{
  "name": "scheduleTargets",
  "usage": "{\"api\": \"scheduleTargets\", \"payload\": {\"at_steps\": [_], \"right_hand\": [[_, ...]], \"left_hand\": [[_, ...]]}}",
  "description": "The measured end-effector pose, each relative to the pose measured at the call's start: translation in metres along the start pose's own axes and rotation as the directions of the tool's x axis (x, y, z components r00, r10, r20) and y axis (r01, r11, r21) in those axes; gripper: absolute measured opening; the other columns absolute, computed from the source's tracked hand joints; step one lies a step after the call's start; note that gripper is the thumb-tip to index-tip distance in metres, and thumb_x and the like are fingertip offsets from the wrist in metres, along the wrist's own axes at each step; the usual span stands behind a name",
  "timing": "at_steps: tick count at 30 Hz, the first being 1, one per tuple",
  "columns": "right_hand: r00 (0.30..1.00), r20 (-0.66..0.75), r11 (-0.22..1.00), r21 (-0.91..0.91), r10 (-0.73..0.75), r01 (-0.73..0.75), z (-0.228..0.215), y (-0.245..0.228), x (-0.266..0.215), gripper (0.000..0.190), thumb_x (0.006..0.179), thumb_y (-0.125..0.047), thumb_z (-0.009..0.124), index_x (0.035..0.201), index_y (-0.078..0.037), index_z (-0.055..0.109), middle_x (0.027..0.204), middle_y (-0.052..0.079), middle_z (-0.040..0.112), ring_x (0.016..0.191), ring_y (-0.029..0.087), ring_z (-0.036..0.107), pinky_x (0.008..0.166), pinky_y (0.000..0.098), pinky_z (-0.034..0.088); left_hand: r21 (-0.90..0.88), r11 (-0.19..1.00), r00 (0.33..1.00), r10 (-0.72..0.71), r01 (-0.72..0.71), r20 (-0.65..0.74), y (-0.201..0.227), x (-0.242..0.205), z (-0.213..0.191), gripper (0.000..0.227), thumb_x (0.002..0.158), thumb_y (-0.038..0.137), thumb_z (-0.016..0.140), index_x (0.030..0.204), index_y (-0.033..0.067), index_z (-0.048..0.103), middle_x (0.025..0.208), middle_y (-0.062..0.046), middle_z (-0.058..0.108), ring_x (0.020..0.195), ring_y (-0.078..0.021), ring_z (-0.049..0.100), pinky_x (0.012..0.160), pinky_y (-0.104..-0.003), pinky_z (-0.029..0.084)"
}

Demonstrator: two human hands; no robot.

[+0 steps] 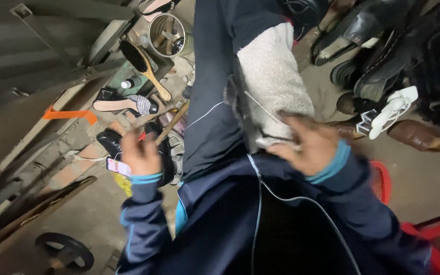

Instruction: The person sews a black shoe resting on their lap using a needle and white thread. They repeatedly push the needle through the shoe's upper and pull the thread tight. At one point, they briefly pick up a smartphone from the floor to check the screen before resuming sewing.

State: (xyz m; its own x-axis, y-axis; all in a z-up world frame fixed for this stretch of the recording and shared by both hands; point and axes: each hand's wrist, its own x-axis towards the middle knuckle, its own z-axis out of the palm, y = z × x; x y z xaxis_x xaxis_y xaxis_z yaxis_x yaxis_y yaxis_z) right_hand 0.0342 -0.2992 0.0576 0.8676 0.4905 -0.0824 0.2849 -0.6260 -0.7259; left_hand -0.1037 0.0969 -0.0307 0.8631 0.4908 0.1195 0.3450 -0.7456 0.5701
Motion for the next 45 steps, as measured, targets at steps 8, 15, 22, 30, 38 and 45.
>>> {"api": "scheduleTargets", "payload": {"at_steps": [8, 15, 22, 30, 38, 45], "right_hand": [[0.913, -0.316, 0.922, -0.202, 0.257, -0.329, -0.059, 0.132, -0.064, 0.025, 0.119, -0.019, 0.073, 0.123, 0.006, 0.073, 0.119, 0.026, 0.063, 0.109, 0.035, 0.059, 0.092, 0.0467, 0.047], [0.941, -0.297, 0.986, -0.085, -0.163, 0.144, 0.025, 0.031, 0.040, 0.035, 0.099, -0.019, 0.075, 0.129, -0.002, 0.071, 0.141, 0.025, 0.059, 0.133, 0.053, 0.049, 0.114, 0.0621, 0.040], [0.986, -0.108, 0.978, 0.158, -0.123, 0.139, 0.035, 0.017, 0.058, 0.015, 0.104, -0.018, 0.065, 0.097, -0.006, 0.071, 0.143, 0.017, 0.061, 0.142, 0.052, 0.042, 0.115, 0.0616, 0.036], [0.985, 0.161, 0.725, 0.671, 0.066, -0.158, 0.006, 0.040, 0.014, 0.115, 0.062, -0.024, 0.096, 0.157, 0.001, 0.037, 0.153, 0.023, 0.037, 0.085, 0.020, 0.063, 0.056, 0.0242, 0.055], [0.998, 0.063, 0.958, 0.285, -0.013, -0.006, 0.033, 0.094, -0.009, 0.087, 0.071, -0.067, 0.082, 0.124, -0.001, 0.063, 0.092, 0.011, 0.056, 0.073, 0.035, 0.061, 0.059, 0.0449, 0.048], [0.972, -0.237, 0.956, 0.285, -0.001, 0.071, 0.049, 0.123, -0.027, 0.051, 0.094, -0.053, 0.070, 0.069, -0.010, 0.059, 0.054, 0.005, 0.042, 0.042, 0.028, 0.043, 0.041, 0.0356, 0.033]], "left_hand": [[-0.391, 0.920, 0.789, 0.236, 0.006, 0.567, 0.135, 0.036, 0.069, 0.054, 0.100, 0.018, 0.069, 0.147, 0.0110, 0.045, 0.110, -0.005, 0.070, 0.069, -0.0171, 0.061, 0.069, -0.032, 0.057], [-0.501, 0.856, 0.836, 0.176, 0.131, 0.520, 0.139, 0.038, 0.065, 0.016, 0.100, 0.015, 0.067, 0.112, 0.0114, 0.077, 0.091, -0.010, 0.078, 0.098, -0.0294, 0.077, 0.083, -0.038, 0.060], [-0.524, 0.826, 0.841, 0.122, 0.209, 0.527, 0.163, 0.031, 0.070, 0.016, 0.096, 0.008, 0.066, 0.108, 0.0053, 0.076, 0.084, -0.013, 0.076, 0.089, -0.0302, 0.077, 0.079, -0.042, 0.060], [-0.586, 0.765, 0.800, 0.164, 0.266, 0.577, 0.195, 0.034, 0.087, 0.022, 0.095, 0.003, 0.064, 0.114, 0.0019, 0.076, 0.103, -0.023, 0.077, 0.106, -0.0385, 0.073, 0.089, -0.046, 0.058], [-0.622, 0.725, 0.814, 0.152, 0.294, 0.561, 0.214, 0.024, 0.103, 0.026, 0.096, 0.003, 0.064, 0.120, -0.0007, 0.073, 0.111, -0.027, 0.075, 0.113, -0.0430, 0.068, 0.094, -0.050, 0.057], [-0.623, 0.740, 0.806, 0.195, 0.253, 0.559, 0.223, 0.023, 0.110, 0.032, 0.098, 0.003, 0.058, 0.128, 0.0013, 0.070, 0.109, -0.027, 0.075, 0.109, -0.0499, 0.068, 0.091, -0.053, 0.060]]}}
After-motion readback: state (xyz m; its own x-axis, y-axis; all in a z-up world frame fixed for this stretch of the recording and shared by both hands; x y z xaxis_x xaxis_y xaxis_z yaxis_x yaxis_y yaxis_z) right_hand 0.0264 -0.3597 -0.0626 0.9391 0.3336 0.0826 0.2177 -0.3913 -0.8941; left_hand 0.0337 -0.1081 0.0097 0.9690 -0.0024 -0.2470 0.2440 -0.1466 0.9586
